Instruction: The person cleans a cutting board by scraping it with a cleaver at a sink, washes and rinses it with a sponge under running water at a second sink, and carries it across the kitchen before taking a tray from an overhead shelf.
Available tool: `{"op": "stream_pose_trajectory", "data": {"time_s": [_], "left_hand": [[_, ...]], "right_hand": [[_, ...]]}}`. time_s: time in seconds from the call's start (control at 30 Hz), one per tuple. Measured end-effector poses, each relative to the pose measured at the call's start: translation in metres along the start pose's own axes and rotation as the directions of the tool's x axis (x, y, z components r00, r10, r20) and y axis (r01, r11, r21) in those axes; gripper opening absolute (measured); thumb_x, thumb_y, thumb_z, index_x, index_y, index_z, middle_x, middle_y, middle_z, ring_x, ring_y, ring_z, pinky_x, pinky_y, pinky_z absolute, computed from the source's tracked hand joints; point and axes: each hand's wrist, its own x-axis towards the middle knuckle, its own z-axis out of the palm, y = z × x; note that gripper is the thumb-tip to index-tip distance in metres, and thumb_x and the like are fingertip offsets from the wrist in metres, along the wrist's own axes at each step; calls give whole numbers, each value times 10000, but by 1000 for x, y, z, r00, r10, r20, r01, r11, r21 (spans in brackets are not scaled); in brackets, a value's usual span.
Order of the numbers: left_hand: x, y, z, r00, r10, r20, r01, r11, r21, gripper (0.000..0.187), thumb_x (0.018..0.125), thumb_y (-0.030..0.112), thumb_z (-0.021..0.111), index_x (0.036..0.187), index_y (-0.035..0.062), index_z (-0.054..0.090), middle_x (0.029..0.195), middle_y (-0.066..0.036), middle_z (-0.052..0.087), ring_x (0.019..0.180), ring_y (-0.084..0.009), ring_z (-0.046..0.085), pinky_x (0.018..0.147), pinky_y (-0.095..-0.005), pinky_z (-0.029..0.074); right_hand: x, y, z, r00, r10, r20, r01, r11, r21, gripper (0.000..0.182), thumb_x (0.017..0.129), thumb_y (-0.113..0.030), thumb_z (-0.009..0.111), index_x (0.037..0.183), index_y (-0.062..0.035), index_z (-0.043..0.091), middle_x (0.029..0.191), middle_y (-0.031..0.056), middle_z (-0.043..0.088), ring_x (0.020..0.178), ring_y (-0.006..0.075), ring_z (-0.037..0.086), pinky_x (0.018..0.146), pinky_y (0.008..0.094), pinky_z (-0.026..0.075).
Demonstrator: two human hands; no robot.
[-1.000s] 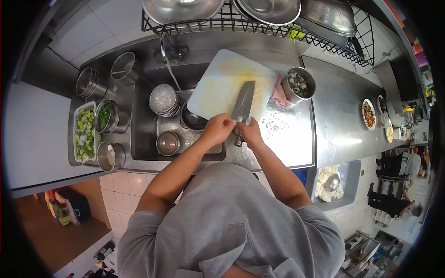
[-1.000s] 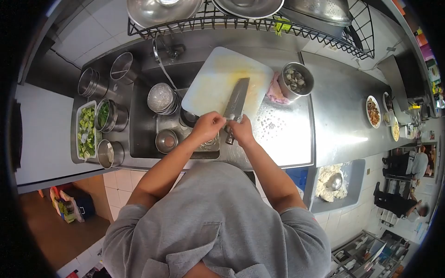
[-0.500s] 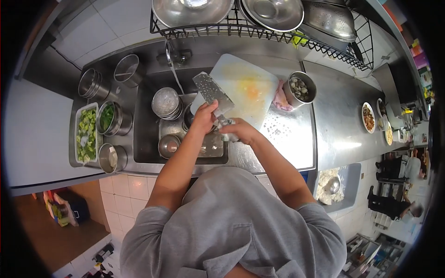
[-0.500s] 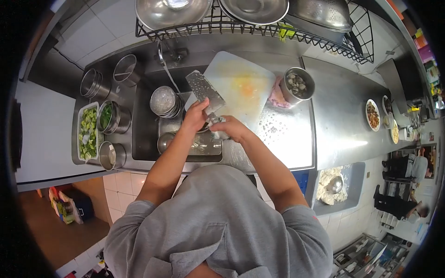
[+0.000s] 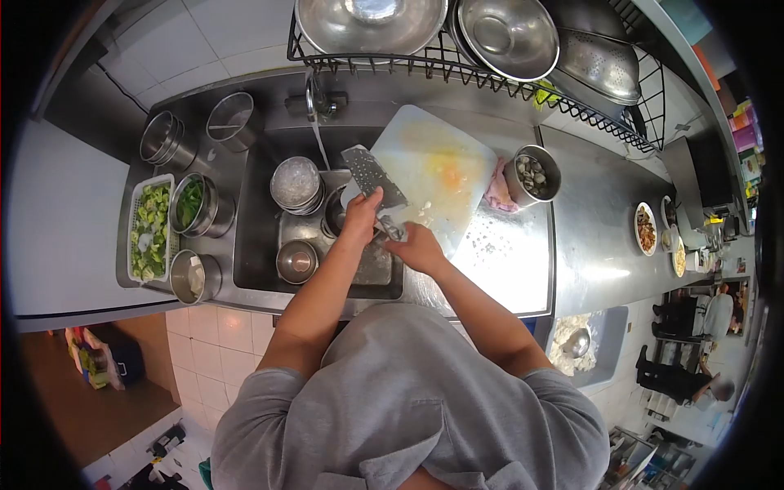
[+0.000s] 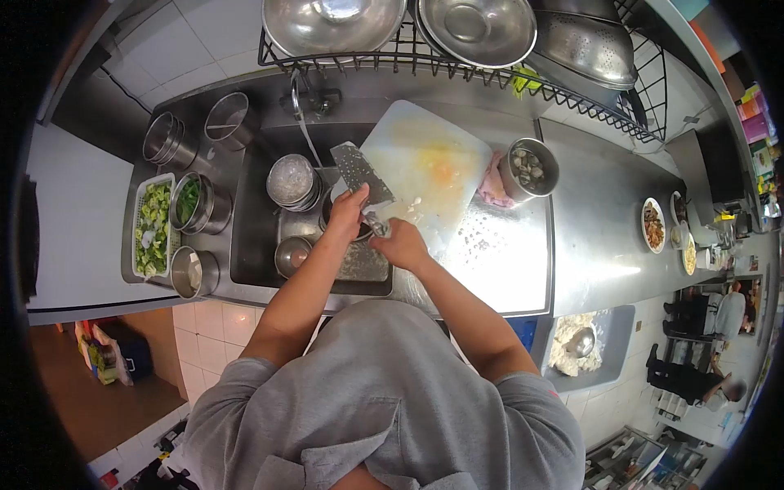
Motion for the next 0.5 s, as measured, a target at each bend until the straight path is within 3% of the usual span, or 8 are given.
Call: {"op": "stream_pose_trajectory", "data": {"time_s": [0.07,0.17,0.23,0.3,0.37,0.4,0.43,0.5], "left_hand": [[1,6,-1,989,-137,49,141,987,-74,304,1087,280,729,1258,38,662,1144,-73,763,1009,-226,756,832,-428,643],[2,3,3,961,-249,117,253,967,-15,354,1113,356,679,1315,74,611,1141,-69,745,991,-235,759,828,-433,652],[10,-10,6,965,-242,103,239,970,34,375,1123,400,650,1315,81,600,1152,-81,733,959,-253,758,815,-440,655],[14,-19,8,963,-265,46,263,964,47,382,1122,412,649,1298,78,589,1150,-90,733,929,-267,755,795,-444,653],[13,-22,5,962,-262,71,257,964,72,328,1141,361,619,1302,75,614,1176,-107,742,967,-273,765,810,-469,678],[10,-17,9,969,-239,58,232,967,105,343,1134,371,631,1299,71,604,1173,-98,739,944,-265,761,797,-449,664],[5,-12,11,975,-216,44,208,968,140,360,1126,381,642,1296,67,594,1170,-89,736,921,-256,756,785,-430,651],[3,-14,0,983,-181,28,172,966,193,348,1134,330,630,1339,49,614,1204,-84,741,972,-234,756,788,-414,648]], "right_hand": [[-6,8,-15,948,84,308,-252,789,560,448,919,-346,853,1131,40,769,918,50,734,785,132,655,684,309,512],[-10,30,-33,976,150,156,-213,797,566,469,914,-375,863,1128,28,759,952,97,753,849,144,682,729,330,542],[0,63,-39,977,205,53,-206,858,471,456,937,-366,834,1144,33,759,965,163,773,866,235,731,769,388,565],[10,94,-43,862,167,-478,-57,970,237,478,975,-354,793,1205,60,723,1001,225,783,892,395,754,824,476,579],[12,88,-61,772,57,-633,30,992,126,567,985,-363,777,1317,80,657,1145,296,753,1035,506,718,930,526,560],[20,97,-63,733,-28,-679,37,999,-1,652,978,-371,778,1431,58,587,1337,314,676,1232,502,645,1032,540,523],[25,106,-56,727,-24,-687,35,999,3,652,978,-371,778,1431,58,587,1337,314,676,1232,502,645,1032,540,523],[29,114,-30,897,-149,-417,-6,937,-349,681,969,-338,768,1497,34,552,1514,324,549,1405,518,515,1154,562,453]]}}
